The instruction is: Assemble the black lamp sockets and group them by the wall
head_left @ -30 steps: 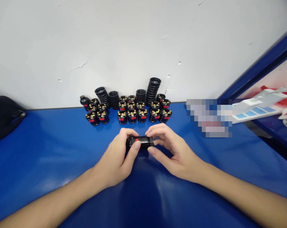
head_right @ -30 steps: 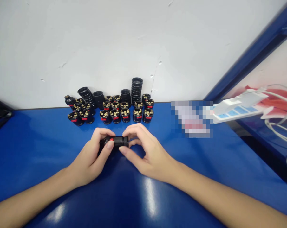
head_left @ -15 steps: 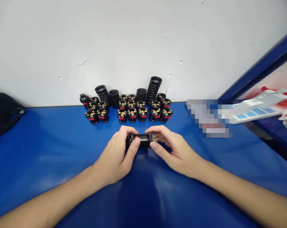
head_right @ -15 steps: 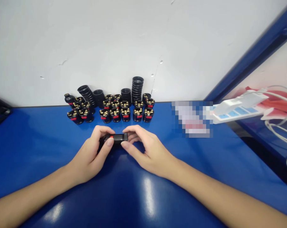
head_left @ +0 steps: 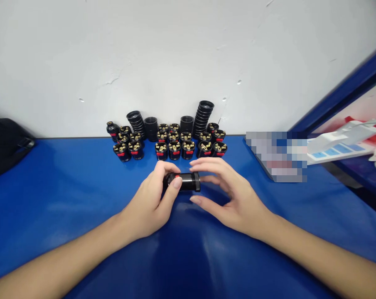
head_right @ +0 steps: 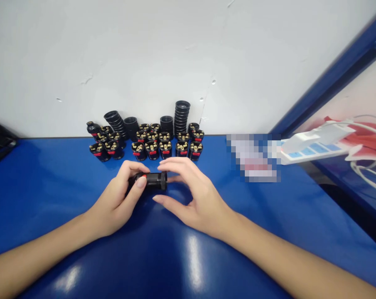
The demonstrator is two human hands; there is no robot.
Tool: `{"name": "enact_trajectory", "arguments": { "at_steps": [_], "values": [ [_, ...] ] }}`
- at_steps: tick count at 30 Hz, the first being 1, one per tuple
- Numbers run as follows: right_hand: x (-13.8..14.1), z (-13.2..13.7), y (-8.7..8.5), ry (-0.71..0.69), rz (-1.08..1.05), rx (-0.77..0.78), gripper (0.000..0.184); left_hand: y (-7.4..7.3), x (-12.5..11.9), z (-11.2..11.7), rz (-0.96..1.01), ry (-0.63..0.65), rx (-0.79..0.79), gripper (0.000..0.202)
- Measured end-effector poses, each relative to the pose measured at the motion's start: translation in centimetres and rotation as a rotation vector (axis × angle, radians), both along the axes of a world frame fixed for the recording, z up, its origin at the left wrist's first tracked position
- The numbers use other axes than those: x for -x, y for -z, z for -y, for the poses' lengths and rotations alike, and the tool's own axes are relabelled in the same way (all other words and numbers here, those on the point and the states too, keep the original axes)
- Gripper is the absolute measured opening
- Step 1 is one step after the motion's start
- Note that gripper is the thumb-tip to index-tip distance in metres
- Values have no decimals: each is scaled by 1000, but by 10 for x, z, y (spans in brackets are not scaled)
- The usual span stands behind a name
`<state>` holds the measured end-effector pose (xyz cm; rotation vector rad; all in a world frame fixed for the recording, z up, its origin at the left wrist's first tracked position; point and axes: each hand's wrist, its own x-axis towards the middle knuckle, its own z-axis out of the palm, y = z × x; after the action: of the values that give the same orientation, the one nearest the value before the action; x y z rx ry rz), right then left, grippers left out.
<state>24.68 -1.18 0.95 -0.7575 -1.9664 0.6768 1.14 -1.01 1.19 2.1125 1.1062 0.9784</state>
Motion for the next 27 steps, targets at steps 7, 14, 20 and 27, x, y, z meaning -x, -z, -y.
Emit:
{"name": "enact_trajectory", "arguments": {
  "at_steps": [7,14,20,27],
  "values": [
    [0,-2,5,-1,-55,210,26,3,-1,0,-45,-30,-31,17],
    [-1,0,4,-26,4,-32,35,2,-2,1,-43,-46,-25,18],
    [1,-3,5,-18,-16,200,28,1,-1,3,-90,-9,-45,18],
    [-1,-6,7,-36,7,-44,32,1,1,3,-103,-10,-41,20]
  ]
}}
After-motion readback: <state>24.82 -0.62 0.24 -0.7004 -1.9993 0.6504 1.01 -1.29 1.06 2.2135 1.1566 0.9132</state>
